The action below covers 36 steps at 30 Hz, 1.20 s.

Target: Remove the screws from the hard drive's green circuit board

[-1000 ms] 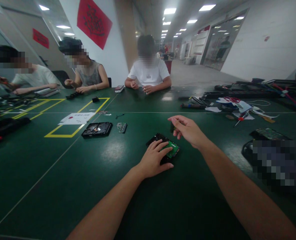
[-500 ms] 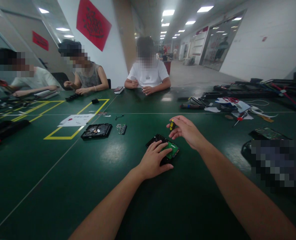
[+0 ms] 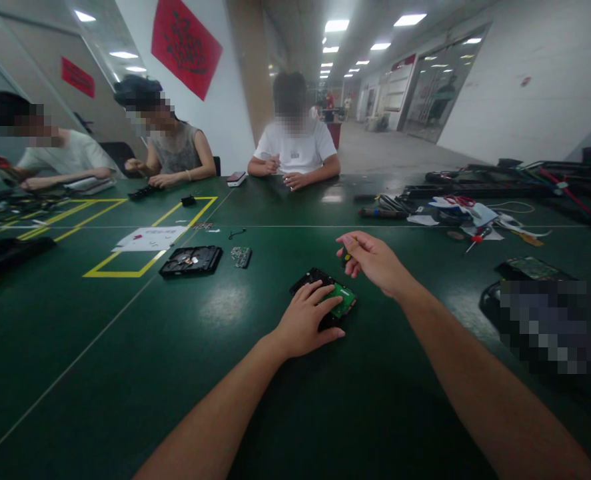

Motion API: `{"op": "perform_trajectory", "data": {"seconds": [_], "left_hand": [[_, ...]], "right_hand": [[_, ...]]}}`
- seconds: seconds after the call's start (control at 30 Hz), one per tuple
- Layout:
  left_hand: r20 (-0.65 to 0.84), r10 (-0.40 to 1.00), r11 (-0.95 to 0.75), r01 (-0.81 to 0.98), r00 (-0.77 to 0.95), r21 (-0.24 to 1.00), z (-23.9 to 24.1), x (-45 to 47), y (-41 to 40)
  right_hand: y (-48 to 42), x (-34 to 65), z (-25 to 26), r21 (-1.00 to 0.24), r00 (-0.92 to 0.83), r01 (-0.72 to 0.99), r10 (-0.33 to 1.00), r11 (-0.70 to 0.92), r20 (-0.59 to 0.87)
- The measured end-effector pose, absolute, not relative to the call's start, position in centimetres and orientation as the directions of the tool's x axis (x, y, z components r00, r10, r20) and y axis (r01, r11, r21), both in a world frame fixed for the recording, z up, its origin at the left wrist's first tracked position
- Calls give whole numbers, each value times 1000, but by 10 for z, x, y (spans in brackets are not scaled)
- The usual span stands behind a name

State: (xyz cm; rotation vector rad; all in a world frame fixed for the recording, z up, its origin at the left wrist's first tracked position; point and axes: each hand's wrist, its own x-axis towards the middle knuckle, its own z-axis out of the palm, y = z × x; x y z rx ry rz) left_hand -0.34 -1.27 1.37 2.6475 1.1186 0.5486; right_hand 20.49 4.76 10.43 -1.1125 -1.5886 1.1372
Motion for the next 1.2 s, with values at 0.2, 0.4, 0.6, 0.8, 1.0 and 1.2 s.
{"op": "perform_trajectory", "data": {"seconds": [0.2, 0.4, 0.6, 0.8, 1.0, 1.2], "left_hand": [[249, 729, -683, 648, 638, 338, 15, -3, -14], [242, 729, -682, 650, 640, 335, 15, -3, -14], [241, 732, -678, 643, 638, 355, 17, -3, -14], [240, 730, -680, 644, 640, 350, 15, -3, -13], [239, 726, -685, 646, 645, 337, 15, -3, -13], [244, 727, -684, 648, 642, 334, 14, -3, -12]], "right_hand": [[47, 206, 106, -962, -193, 215, 973, 169, 128], [44, 200, 106, -978, -130, 147, 983, 145, 127], [40, 197, 107, -992, -134, 55, 986, 110, 102], [45, 202, 106, -982, -121, 100, 982, 160, 148], [48, 202, 104, -992, -106, 24, 987, 126, 122], [48, 199, 103, -994, -73, -9, 991, 109, 109]]}}
